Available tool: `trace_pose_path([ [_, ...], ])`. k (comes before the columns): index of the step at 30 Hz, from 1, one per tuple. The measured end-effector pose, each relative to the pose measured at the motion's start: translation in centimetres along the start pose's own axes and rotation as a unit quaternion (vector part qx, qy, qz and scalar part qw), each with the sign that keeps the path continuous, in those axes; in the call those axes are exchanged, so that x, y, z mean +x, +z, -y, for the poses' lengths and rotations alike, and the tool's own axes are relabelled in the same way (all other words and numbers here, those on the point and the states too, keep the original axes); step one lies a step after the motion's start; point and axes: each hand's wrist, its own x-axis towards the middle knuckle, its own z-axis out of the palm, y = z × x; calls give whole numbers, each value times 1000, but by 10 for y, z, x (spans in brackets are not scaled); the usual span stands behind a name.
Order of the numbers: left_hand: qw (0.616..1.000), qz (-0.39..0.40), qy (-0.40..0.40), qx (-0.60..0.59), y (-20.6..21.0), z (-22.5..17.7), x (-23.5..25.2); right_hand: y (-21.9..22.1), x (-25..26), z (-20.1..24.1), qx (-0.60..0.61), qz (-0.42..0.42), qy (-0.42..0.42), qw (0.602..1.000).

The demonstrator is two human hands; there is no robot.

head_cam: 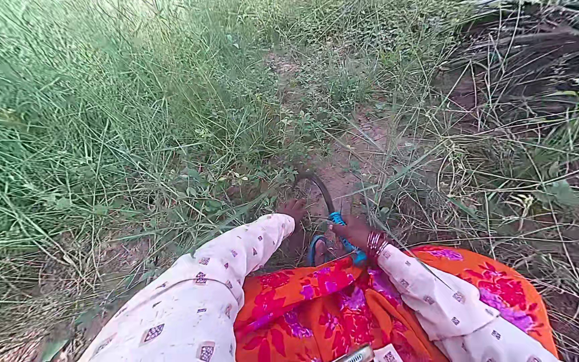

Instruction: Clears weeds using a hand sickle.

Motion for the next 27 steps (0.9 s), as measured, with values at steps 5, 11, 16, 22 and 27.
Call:
trace_pose_path([
  [5,999,37,4,26,3,-9,20,-15,2,-4,45,-26,8,999],
  [11,998,21,-45,-31,-17,6,19,-7,8,-8,63,4,2,998],
  [16,992,11,-110,-62,-12,17,17,-2,8,-7,80,-3,9,997],
  [22,998,43,-16,41,0,2,24,-6,6,-4,76,-26,16,997],
  [27,998,51,-9,38,-6,-5,27,-5,7,-5,60,-14,11,998],
])
